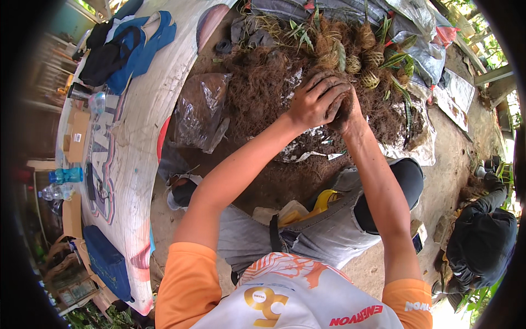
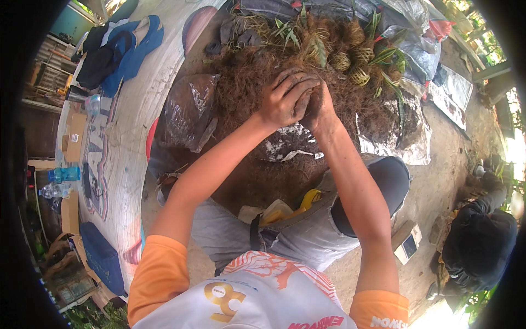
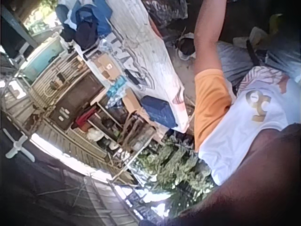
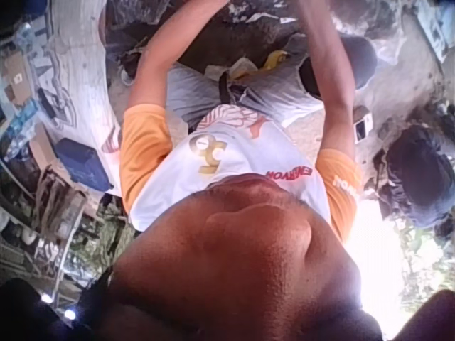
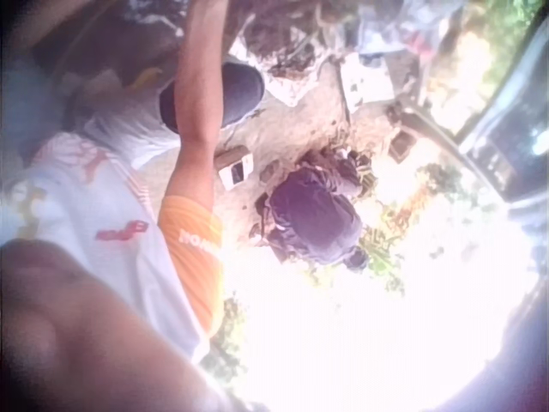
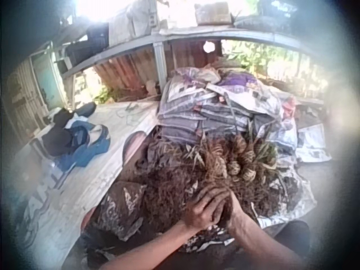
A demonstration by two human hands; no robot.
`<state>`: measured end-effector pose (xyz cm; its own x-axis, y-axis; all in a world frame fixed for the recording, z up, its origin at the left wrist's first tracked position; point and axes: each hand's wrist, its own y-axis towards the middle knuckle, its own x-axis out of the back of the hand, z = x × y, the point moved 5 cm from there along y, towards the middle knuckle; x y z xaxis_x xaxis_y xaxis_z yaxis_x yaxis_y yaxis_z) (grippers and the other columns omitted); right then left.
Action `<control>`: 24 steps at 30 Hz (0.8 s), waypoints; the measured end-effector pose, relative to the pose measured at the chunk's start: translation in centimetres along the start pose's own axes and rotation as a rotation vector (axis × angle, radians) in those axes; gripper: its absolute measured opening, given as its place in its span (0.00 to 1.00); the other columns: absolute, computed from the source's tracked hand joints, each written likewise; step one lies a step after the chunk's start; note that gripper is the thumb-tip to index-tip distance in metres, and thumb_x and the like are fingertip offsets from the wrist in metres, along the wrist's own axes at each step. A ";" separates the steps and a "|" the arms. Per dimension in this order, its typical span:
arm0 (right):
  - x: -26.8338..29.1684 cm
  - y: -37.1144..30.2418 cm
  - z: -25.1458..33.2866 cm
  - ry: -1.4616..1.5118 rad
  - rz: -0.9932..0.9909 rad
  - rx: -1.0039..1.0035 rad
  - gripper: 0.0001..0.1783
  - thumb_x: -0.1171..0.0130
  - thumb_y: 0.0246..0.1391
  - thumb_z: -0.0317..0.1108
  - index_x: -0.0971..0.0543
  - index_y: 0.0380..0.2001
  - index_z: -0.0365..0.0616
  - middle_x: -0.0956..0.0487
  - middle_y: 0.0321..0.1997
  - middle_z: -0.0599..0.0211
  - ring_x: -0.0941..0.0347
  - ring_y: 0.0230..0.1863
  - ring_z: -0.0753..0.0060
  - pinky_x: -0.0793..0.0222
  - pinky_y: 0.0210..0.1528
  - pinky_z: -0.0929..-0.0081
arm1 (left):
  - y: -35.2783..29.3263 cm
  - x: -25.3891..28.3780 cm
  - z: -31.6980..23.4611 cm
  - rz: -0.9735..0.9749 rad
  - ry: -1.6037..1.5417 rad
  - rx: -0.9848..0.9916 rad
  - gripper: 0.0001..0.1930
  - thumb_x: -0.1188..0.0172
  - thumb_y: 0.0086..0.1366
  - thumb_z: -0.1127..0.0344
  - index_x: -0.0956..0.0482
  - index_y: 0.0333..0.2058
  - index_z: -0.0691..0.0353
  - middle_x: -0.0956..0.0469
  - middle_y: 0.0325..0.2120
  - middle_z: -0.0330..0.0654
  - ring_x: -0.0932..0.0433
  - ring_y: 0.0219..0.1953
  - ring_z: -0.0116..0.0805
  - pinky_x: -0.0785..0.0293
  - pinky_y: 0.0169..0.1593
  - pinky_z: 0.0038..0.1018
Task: The person sits on the ground and uses both hands to gather fibrous plant material, then wraps it around the root ball of a small plant. They continue to add more material and compress it into a neat bundle.
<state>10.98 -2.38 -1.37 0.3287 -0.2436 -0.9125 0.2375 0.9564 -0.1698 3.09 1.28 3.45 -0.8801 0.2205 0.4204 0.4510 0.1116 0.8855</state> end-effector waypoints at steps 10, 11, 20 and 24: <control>-2.0 -1.8 1.5 -0.238 -0.172 0.176 0.19 0.61 0.62 0.44 0.33 0.51 0.47 0.29 0.49 0.63 0.30 0.48 0.68 0.28 0.49 0.68 | 3.5 2.0 -2.5 -0.031 0.211 0.122 0.24 0.40 0.51 0.57 0.27 0.49 0.54 0.29 0.49 0.44 0.32 0.52 0.44 0.41 0.61 0.39; -2.5 -2.3 1.4 -0.343 -0.257 0.229 0.19 0.61 0.63 0.44 0.34 0.51 0.47 0.29 0.49 0.63 0.30 0.48 0.68 0.28 0.49 0.68 | 3.0 1.2 -2.2 0.014 0.168 0.096 0.24 0.39 0.50 0.58 0.26 0.48 0.55 0.27 0.46 0.44 0.30 0.50 0.43 0.40 0.60 0.39; 1.2 0.5 1.9 0.047 0.058 0.111 0.16 0.58 0.61 0.43 0.29 0.45 0.46 0.26 0.45 0.63 0.28 0.43 0.69 0.27 0.47 0.74 | 2.3 -1.6 -1.0 -0.013 0.094 0.113 0.19 0.39 0.49 0.65 0.23 0.42 0.57 0.22 0.36 0.45 0.23 0.39 0.39 0.29 0.51 0.36; -1.2 -1.2 1.7 0.136 -0.145 0.043 0.16 0.59 0.61 0.42 0.29 0.45 0.46 0.26 0.45 0.62 0.28 0.43 0.69 0.26 0.45 0.74 | 3.0 -0.8 -0.2 0.181 -0.535 0.327 0.18 0.47 0.58 0.57 0.25 0.46 0.58 0.23 0.42 0.46 0.27 0.49 0.45 0.32 0.55 0.37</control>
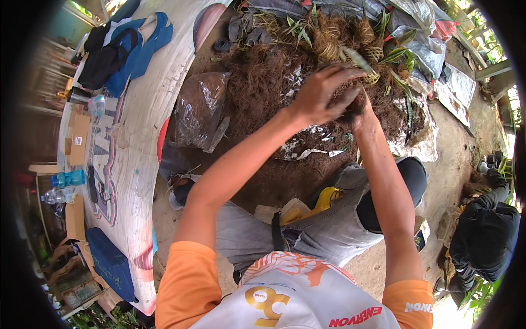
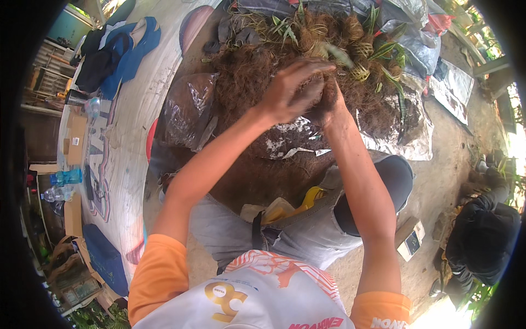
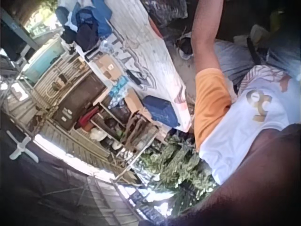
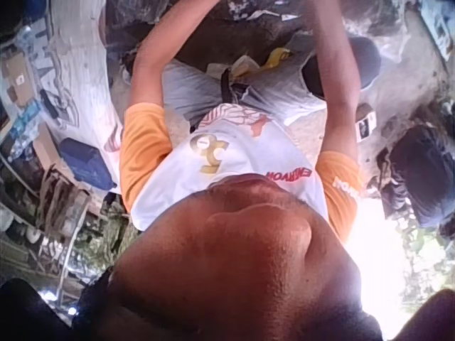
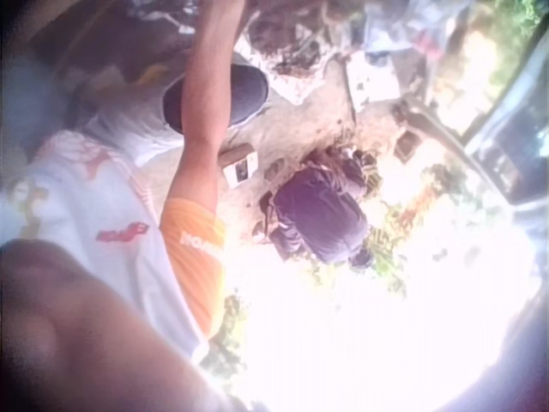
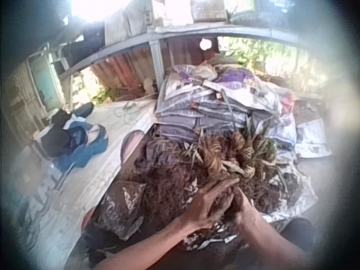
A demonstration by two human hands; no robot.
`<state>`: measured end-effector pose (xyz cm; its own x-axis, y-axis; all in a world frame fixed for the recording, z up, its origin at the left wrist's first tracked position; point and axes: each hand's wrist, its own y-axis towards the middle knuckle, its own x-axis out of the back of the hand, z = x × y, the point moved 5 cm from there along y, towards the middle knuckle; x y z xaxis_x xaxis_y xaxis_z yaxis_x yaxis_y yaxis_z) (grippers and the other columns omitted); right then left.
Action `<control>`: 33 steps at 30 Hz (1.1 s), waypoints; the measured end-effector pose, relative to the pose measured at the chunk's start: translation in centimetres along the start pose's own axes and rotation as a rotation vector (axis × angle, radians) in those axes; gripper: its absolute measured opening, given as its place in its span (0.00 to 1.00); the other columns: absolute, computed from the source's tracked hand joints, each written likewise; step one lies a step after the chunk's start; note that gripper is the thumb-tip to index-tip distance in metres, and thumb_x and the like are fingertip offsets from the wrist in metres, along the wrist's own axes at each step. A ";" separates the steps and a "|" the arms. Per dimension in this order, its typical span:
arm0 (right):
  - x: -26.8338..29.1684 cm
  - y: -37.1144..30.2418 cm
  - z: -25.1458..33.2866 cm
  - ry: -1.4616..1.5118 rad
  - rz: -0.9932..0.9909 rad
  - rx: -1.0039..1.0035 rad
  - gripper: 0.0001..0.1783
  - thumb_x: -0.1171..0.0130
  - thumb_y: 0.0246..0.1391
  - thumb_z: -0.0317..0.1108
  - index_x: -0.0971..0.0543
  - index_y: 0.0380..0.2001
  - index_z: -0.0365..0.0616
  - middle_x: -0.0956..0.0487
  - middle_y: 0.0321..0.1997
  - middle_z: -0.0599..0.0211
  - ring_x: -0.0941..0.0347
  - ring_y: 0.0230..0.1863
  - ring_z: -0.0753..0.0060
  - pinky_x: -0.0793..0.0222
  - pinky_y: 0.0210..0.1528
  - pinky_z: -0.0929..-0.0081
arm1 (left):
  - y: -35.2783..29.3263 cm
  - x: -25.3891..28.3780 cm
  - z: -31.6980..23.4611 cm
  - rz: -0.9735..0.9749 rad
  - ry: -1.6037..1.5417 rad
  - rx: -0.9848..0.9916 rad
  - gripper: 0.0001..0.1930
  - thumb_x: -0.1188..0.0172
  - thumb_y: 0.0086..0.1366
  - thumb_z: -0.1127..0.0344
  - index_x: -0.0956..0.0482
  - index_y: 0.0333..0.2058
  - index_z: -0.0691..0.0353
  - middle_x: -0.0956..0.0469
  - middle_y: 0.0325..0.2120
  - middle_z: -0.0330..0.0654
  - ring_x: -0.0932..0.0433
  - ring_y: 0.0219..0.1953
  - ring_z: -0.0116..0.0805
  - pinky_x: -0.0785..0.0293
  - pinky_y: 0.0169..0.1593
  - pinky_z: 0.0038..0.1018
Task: The person sits on the ground and uses both hands to gather fibrous plant material, then wraps it around the root ball of a small plant. They continue to add more material and compress it into a neat bundle.
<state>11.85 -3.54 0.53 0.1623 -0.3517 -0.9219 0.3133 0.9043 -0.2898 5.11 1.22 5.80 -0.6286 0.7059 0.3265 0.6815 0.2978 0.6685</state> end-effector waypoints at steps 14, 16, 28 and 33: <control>1.7 1.1 -2.1 -0.042 0.009 -0.094 0.13 0.61 0.59 0.41 0.29 0.34 0.46 0.26 0.34 0.70 0.29 0.34 0.73 0.28 0.39 0.73 | -3.3 0.9 0.2 -0.150 0.492 -0.388 0.12 0.46 0.54 0.73 0.20 0.37 0.62 0.21 0.36 0.43 0.24 0.43 0.41 0.28 0.50 0.36; 2.3 1.3 -1.8 -0.120 -0.011 -0.018 0.14 0.61 0.59 0.41 0.29 0.34 0.46 0.26 0.34 0.69 0.29 0.34 0.73 0.28 0.39 0.73 | -3.6 0.3 1.0 -0.184 0.463 -0.369 0.11 0.46 0.55 0.72 0.20 0.37 0.61 0.21 0.37 0.43 0.24 0.44 0.41 0.28 0.51 0.36; -0.6 0.3 -0.7 -0.542 -0.133 0.185 0.28 0.56 0.60 0.47 0.38 0.57 0.40 0.40 0.62 0.58 0.42 0.60 0.54 0.42 0.57 0.53 | -4.3 1.5 3.5 -0.589 -0.639 0.532 0.31 0.51 0.62 0.44 0.38 0.56 0.60 0.40 0.57 0.46 0.42 0.59 0.38 0.47 0.62 0.34; -1.1 -0.6 -2.2 -0.809 -0.250 0.311 0.32 0.54 0.59 0.50 0.42 0.59 0.40 0.40 0.62 0.53 0.45 0.63 0.59 0.45 0.60 0.63 | -6.0 0.7 3.5 -0.747 -0.718 0.780 0.29 0.46 0.62 0.52 0.39 0.57 0.61 0.37 0.54 0.43 0.39 0.57 0.34 0.45 0.59 0.31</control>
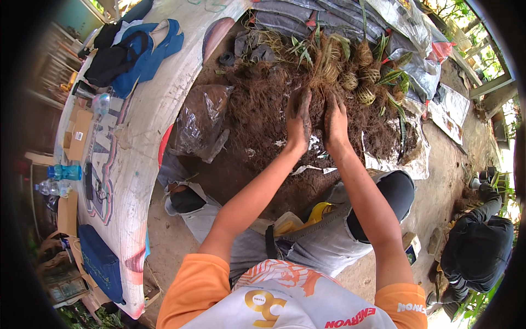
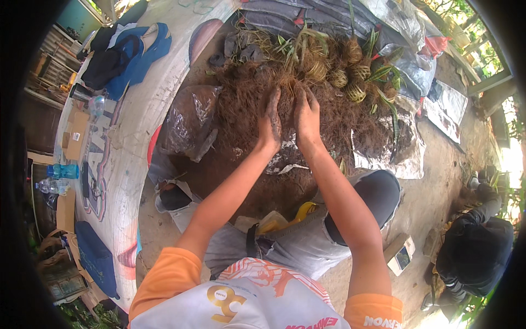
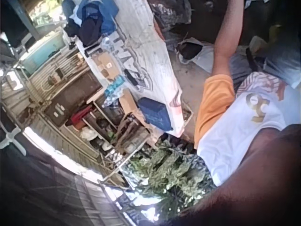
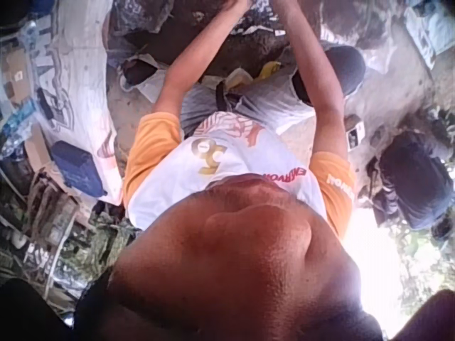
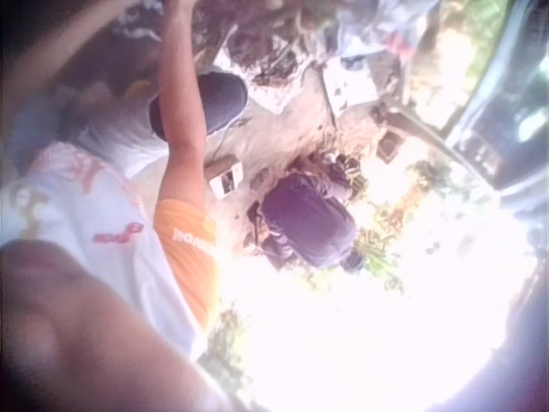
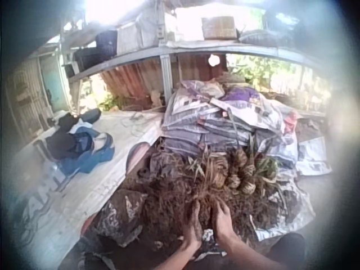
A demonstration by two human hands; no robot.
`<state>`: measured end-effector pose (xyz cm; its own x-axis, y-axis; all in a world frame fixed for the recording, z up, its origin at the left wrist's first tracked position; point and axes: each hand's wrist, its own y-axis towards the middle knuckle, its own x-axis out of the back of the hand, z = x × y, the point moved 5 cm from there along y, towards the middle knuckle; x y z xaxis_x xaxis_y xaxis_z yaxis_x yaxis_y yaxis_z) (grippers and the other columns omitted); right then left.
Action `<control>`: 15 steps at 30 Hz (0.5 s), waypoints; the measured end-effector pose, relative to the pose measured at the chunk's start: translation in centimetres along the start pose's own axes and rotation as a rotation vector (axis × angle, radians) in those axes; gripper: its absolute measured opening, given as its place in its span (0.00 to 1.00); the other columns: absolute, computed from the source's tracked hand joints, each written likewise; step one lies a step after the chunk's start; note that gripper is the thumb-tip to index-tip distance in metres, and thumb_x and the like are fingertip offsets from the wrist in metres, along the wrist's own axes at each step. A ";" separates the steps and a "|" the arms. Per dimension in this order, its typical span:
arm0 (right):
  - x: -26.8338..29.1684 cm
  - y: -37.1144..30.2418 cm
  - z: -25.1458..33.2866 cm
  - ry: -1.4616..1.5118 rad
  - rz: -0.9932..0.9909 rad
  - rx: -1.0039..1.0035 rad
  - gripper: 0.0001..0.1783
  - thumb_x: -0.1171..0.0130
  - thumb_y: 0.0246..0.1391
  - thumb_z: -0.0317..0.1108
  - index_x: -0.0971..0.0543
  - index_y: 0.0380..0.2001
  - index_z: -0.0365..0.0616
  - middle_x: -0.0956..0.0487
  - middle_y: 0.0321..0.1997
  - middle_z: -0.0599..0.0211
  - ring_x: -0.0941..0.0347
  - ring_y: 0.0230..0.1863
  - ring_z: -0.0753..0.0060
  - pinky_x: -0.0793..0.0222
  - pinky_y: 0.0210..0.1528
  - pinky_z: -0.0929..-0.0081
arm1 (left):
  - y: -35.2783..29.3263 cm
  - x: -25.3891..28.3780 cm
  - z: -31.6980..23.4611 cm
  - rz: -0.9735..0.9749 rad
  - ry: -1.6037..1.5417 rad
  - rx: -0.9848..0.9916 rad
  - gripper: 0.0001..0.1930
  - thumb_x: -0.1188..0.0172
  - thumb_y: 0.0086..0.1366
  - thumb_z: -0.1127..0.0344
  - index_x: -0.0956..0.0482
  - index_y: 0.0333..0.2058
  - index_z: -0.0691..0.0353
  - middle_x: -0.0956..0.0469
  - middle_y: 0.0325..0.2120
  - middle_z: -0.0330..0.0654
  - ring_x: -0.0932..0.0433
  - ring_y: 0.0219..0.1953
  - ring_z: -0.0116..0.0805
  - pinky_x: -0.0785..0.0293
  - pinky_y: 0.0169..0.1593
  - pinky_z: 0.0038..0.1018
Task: The person sits on the ground and uses both hands to gather fibrous plant material, then wraps it around the root ball of a small plant. They continue to add more material and compress it into a neat bundle.
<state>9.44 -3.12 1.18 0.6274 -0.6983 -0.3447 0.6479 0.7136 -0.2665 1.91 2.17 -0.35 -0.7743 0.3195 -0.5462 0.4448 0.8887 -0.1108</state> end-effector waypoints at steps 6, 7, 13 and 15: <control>-0.4 0.3 0.1 0.289 0.099 -0.063 0.33 0.54 0.58 0.55 0.38 0.58 0.42 0.40 0.63 0.58 0.45 0.63 0.62 0.54 0.64 0.63 | 0.9 0.7 1.8 -0.024 -0.322 0.140 0.29 0.53 0.63 0.49 0.41 0.57 0.58 0.41 0.56 0.44 0.43 0.60 0.38 0.46 0.60 0.38; -0.2 0.0 0.0 0.263 -0.003 -0.119 0.33 0.55 0.57 0.56 0.38 0.58 0.43 0.39 0.62 0.60 0.44 0.62 0.62 0.58 0.66 0.62 | 1.2 1.0 1.8 -0.066 -0.287 0.081 0.31 0.53 0.63 0.46 0.42 0.58 0.59 0.40 0.56 0.45 0.43 0.60 0.38 0.45 0.60 0.39; 0.6 0.7 -2.4 0.373 0.055 -0.150 0.26 0.54 0.59 0.46 0.37 0.56 0.42 0.35 0.58 0.59 0.38 0.57 0.64 0.44 0.61 0.66 | -0.8 0.0 1.3 -0.018 0.234 -0.187 0.36 0.49 0.61 0.45 0.44 0.58 0.67 0.42 0.57 0.54 0.42 0.60 0.45 0.46 0.61 0.38; 0.4 0.7 -2.2 0.528 0.066 -0.254 0.23 0.56 0.60 0.44 0.33 0.53 0.43 0.32 0.56 0.58 0.35 0.54 0.62 0.43 0.60 0.66 | -0.8 0.0 0.3 0.007 0.397 -0.318 0.36 0.50 0.61 0.43 0.41 0.56 0.67 0.39 0.55 0.56 0.40 0.58 0.47 0.44 0.60 0.41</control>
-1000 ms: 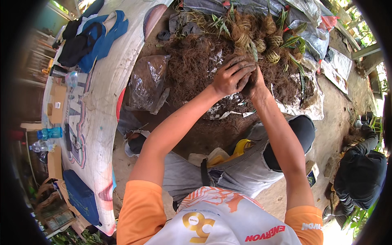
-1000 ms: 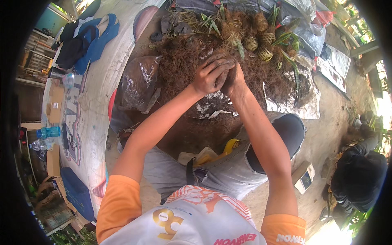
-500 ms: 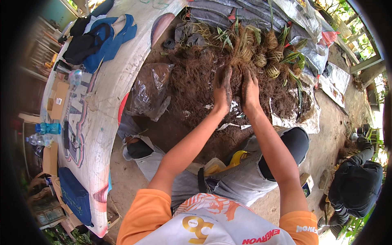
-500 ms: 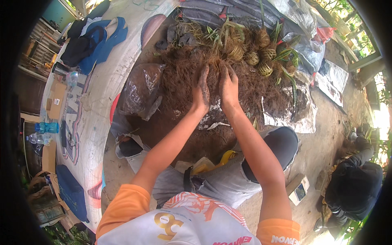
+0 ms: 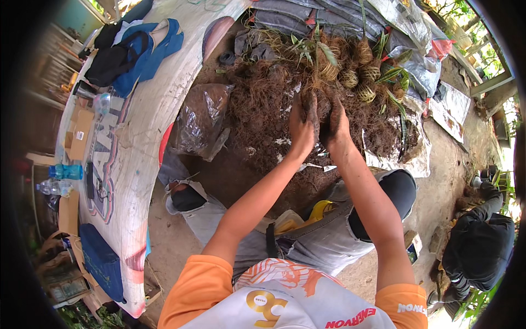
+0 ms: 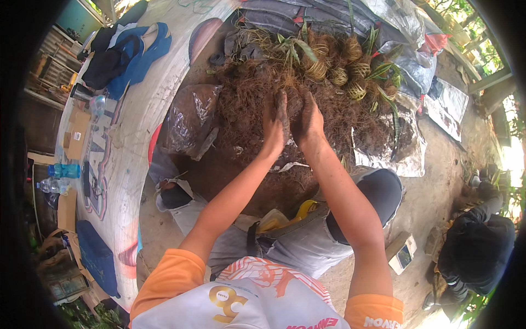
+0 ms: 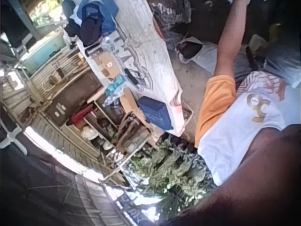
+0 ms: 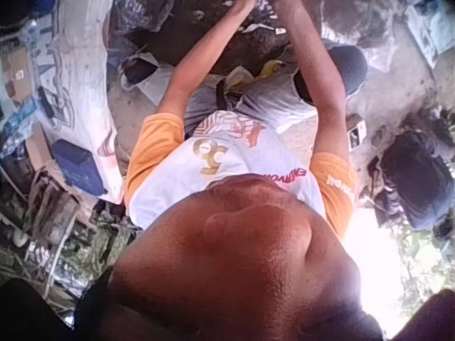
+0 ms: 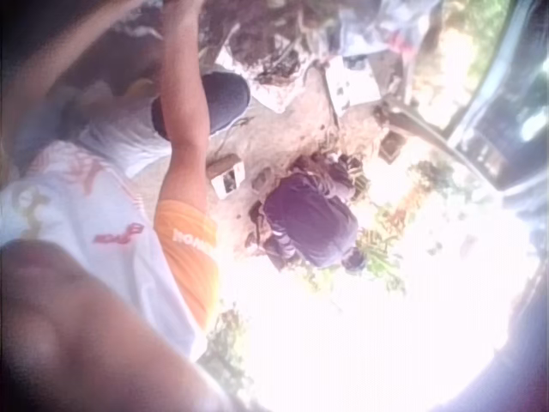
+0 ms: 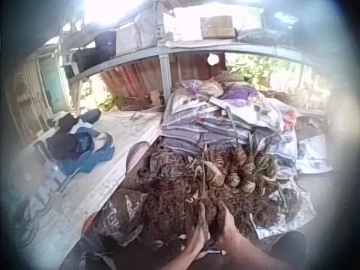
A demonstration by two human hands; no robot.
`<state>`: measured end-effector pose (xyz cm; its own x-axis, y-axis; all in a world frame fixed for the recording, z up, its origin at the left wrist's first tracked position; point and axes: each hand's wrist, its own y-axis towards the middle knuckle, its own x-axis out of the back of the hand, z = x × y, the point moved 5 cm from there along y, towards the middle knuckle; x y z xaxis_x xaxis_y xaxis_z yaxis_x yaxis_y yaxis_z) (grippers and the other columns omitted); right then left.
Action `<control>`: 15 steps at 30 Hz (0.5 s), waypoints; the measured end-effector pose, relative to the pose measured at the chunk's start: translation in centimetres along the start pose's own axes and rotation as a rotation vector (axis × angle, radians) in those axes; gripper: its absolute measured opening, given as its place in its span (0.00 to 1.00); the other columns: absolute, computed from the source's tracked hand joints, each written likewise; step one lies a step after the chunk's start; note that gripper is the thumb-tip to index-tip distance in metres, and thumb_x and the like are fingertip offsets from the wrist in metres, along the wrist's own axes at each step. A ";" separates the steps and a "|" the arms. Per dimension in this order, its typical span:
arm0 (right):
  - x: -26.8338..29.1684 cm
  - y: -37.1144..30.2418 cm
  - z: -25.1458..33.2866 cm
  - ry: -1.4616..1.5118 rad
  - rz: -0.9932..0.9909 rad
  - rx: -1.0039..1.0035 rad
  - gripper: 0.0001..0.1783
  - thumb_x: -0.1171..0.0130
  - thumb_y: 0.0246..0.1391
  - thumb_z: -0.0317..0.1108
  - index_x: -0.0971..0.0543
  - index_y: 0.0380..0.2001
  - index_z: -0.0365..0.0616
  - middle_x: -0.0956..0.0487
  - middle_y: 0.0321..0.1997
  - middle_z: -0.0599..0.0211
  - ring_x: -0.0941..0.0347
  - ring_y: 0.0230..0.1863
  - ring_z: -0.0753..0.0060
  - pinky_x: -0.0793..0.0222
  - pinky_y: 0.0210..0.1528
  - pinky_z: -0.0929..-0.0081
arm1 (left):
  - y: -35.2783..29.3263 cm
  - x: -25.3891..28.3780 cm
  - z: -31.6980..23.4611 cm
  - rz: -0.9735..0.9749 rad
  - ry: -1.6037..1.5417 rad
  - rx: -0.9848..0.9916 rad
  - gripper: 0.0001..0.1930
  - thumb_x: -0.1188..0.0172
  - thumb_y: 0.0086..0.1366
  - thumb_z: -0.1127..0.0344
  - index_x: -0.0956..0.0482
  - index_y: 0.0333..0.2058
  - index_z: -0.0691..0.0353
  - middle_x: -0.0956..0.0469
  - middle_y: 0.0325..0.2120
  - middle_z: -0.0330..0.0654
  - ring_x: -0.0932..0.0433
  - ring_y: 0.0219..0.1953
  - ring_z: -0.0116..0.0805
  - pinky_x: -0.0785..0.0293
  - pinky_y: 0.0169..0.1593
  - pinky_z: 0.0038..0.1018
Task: The person sits on the ground and uses both hands to gather fibrous plant material, then wraps it around the root ball of a small plant. They continue to add more material and compress it into a neat bundle.
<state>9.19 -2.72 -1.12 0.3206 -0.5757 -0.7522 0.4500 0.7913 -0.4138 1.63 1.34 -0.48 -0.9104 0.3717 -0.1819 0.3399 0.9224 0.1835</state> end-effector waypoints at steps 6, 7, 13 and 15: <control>0.1 -0.5 0.4 0.094 0.084 -0.123 0.21 0.58 0.59 0.48 0.30 0.48 0.47 0.29 0.50 0.62 0.32 0.50 0.65 0.36 0.56 0.66 | 0.2 0.8 -5.7 0.041 0.569 -0.710 0.22 0.45 0.59 0.54 0.29 0.48 0.60 0.36 0.54 0.51 0.39 0.58 0.41 0.46 0.61 0.41; 0.2 -0.6 0.3 0.108 0.062 -0.121 0.21 0.59 0.60 0.49 0.30 0.47 0.48 0.29 0.49 0.63 0.31 0.49 0.66 0.34 0.55 0.66 | 0.0 0.1 -6.0 0.185 0.628 -0.770 0.20 0.45 0.58 0.55 0.27 0.46 0.59 0.34 0.52 0.48 0.38 0.57 0.42 0.46 0.61 0.41; 1.3 0.0 0.0 -0.002 0.162 -0.060 0.20 0.59 0.60 0.50 0.31 0.47 0.49 0.29 0.48 0.63 0.31 0.48 0.67 0.31 0.51 0.66 | -0.6 -1.0 -6.5 0.306 0.763 -0.960 0.14 0.45 0.55 0.65 0.21 0.41 0.55 0.24 0.42 0.37 0.30 0.51 0.42 0.40 0.59 0.40; 1.5 0.2 -0.1 -0.047 0.126 -0.060 0.20 0.58 0.60 0.49 0.31 0.47 0.48 0.29 0.48 0.63 0.31 0.48 0.67 0.30 0.50 0.67 | -0.7 -1.0 -6.1 0.241 0.768 -0.986 0.15 0.45 0.52 0.68 0.21 0.41 0.54 0.23 0.42 0.36 0.29 0.49 0.41 0.38 0.58 0.39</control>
<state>9.69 -3.40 -2.38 0.4107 -0.4784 -0.7761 0.3533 0.8683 -0.3483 0.83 -0.34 5.48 -0.8644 0.0570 0.4996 0.4970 0.2482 0.8315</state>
